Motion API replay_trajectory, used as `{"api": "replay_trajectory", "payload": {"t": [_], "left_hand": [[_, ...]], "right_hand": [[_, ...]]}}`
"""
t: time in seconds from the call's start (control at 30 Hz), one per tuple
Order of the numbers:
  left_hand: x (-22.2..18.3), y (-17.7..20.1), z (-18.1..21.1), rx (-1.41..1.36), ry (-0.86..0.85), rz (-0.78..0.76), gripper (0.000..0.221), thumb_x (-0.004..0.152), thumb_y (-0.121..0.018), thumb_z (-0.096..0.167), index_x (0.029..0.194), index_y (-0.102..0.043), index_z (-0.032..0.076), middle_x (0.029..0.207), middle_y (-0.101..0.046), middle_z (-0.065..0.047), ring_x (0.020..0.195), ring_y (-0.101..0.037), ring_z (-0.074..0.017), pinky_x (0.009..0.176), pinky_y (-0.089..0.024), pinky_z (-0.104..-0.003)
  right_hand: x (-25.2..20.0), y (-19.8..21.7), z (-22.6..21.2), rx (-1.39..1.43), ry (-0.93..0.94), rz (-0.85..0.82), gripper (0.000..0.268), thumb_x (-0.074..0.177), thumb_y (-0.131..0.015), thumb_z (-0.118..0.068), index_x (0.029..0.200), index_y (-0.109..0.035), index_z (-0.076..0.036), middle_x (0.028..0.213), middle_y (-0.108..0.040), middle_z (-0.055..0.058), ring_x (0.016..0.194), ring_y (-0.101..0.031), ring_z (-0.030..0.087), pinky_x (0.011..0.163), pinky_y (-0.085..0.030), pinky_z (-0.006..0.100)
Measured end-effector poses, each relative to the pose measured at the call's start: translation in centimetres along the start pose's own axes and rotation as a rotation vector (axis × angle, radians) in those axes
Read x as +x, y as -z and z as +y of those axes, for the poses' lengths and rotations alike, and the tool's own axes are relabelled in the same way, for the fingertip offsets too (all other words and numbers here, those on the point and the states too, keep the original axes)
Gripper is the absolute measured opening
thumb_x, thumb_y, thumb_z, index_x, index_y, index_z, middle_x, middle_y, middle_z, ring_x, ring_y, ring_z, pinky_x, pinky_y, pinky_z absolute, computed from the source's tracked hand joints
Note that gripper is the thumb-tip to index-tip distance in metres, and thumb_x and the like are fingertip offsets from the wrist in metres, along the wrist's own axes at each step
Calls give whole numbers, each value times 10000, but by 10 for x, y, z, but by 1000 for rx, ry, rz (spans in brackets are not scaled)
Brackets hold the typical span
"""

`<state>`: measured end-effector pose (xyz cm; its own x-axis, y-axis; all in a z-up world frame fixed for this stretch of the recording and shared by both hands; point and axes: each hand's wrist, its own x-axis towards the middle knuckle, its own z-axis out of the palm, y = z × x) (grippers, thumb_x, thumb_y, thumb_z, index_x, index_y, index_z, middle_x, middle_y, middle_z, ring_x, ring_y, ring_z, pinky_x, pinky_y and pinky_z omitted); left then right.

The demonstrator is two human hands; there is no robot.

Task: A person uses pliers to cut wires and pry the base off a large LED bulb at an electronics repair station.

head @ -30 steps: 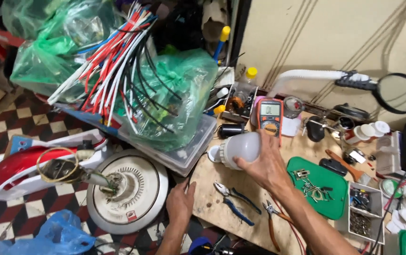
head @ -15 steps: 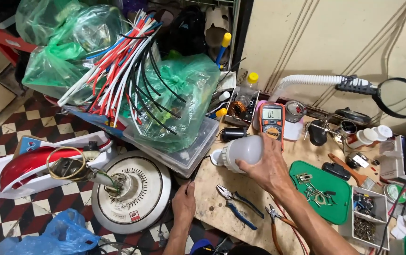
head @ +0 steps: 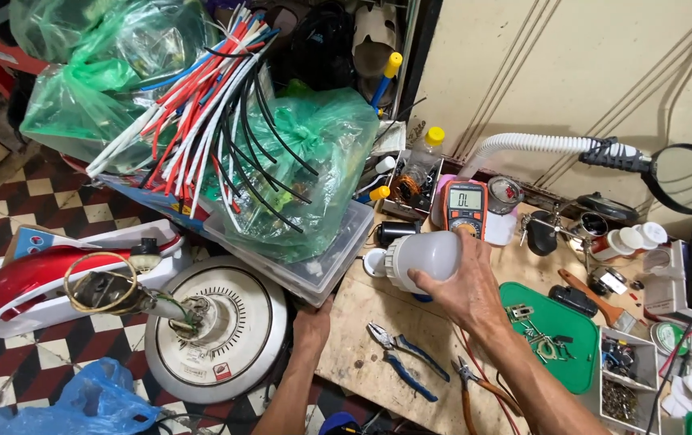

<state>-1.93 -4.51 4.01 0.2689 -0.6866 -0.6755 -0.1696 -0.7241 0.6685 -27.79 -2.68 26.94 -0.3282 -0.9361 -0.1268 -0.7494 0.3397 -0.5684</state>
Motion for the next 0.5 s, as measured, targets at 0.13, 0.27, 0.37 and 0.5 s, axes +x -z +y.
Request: {"api": "replay_trajectory", "payload": {"t": [0.13, 0.27, 0.37, 0.5], "left_hand": [[4, -3, -24, 165, -174, 108, 620, 1012, -640, 577, 1344, -797, 78, 1265, -816, -189, 1186, -756, -435, 970, -576, -495], [-84, 0, -25, 407, -593, 262, 510, 1122, -447, 370, 1575, -601, 193, 1287, -700, -60, 1213, -619, -225, 1033, -535, -459], [-92, -21, -17, 548, -686, 136, 520, 1110, -536, 391, 1591, -559, 197, 1576, -626, -44, 1420, -588, -237, 1198, -482, -512], [-94, -23, 21, 510, -775, 159, 512, 1103, -594, 347, 1568, -588, 134, 1558, -655, -42, 1409, -568, -260, 1140, -520, -444]], "right_hand": [[8, 6, -1, 28, 54, -36, 1094, 738, -857, -595, 1630, -367, -194, 1591, -418, 137, 1450, -495, 356, 1118, -527, 603], [8, 12, -5, 34, 13, -72, 1105, 731, -854, -604, 1635, -365, -198, 1629, -406, 158, 1460, -486, 365, 1138, -519, 599], [8, 8, -6, 13, 81, -51, 1038, 747, -857, -590, 1585, -399, -182, 1540, -447, 120, 1415, -509, 338, 1065, -561, 593], [-5, 5, -16, 30, -5, -74, 1151, 720, -862, -579, 1672, -339, -201, 1642, -393, 130, 1446, -539, 358, 1119, -550, 609]]}}
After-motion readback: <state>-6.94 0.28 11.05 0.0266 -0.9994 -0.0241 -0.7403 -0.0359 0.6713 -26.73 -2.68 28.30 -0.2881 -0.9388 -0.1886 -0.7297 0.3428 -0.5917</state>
